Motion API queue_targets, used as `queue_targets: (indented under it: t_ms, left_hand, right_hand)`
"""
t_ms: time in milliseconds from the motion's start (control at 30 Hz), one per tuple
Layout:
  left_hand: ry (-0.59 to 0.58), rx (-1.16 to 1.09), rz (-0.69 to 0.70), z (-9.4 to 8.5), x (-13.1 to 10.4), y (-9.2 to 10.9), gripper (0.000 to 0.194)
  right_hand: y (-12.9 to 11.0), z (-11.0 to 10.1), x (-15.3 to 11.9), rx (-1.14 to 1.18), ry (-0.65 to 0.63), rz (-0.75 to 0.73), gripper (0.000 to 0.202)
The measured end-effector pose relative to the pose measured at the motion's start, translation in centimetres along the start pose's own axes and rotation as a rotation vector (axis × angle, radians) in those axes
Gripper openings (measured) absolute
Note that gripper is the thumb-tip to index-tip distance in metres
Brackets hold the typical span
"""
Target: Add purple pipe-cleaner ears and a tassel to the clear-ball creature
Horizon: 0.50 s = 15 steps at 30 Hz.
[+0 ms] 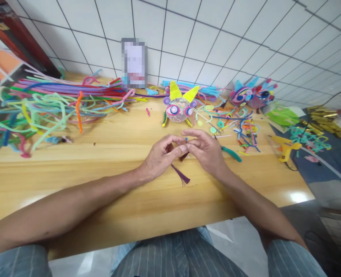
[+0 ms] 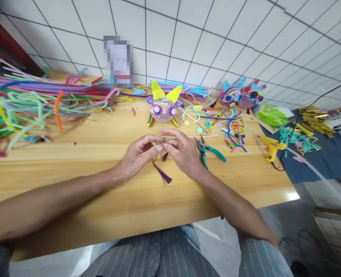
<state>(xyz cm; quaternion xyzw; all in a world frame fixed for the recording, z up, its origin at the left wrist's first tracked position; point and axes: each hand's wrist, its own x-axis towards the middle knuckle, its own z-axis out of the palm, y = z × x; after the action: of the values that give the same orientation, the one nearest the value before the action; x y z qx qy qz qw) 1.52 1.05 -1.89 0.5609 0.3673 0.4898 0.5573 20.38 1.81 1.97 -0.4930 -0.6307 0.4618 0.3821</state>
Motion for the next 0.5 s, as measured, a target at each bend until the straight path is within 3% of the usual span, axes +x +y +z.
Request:
queue_targets:
  t_ms: [267, 500]
  left_hand:
    - [-0.066, -0.193, -0.091, -0.2, 0.7, 0.1, 0.038]
    - [0.056, -0.132, -0.158, -0.2, 1.0, 0.7, 0.040]
  right_hand:
    - [0.1, 0.4, -0.6, -0.168, -0.035, -0.140, 0.041]
    - [0.9, 0.3, 0.0, -0.223, 0.027, -0.172, 0.039]
